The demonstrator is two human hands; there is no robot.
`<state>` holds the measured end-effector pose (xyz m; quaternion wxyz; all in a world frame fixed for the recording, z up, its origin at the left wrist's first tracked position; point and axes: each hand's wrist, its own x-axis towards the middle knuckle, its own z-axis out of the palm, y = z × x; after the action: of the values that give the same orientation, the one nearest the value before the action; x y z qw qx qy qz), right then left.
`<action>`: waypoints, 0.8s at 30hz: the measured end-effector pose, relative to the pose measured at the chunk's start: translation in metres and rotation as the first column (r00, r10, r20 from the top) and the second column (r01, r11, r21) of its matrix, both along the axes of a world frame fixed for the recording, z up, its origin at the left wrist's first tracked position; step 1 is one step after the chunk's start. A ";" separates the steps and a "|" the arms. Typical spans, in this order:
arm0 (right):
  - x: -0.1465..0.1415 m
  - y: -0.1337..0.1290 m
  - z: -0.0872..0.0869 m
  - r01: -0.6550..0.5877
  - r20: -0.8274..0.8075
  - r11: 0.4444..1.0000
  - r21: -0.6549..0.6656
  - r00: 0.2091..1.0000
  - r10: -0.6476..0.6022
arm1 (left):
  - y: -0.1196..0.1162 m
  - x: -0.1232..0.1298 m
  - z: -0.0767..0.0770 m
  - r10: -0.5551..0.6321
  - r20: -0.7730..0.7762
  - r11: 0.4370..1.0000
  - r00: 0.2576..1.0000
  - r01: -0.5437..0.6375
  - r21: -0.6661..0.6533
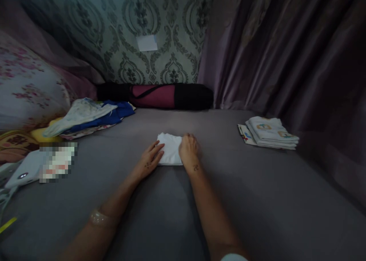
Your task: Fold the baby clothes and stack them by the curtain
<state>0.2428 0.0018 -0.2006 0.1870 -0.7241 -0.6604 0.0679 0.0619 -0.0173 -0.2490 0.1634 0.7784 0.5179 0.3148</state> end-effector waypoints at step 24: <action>-0.029 0.014 -0.022 -0.271 0.070 0.911 -0.311 0.949 0.306 | 0.028 -0.021 -0.020 0.398 0.440 0.911 0.805 -0.290 -0.294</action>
<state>0.2140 0.0154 -0.2224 0.0249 -0.6408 -0.7523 0.1508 0.0411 0.0105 -0.2692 0.3111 0.5432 0.6229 0.4692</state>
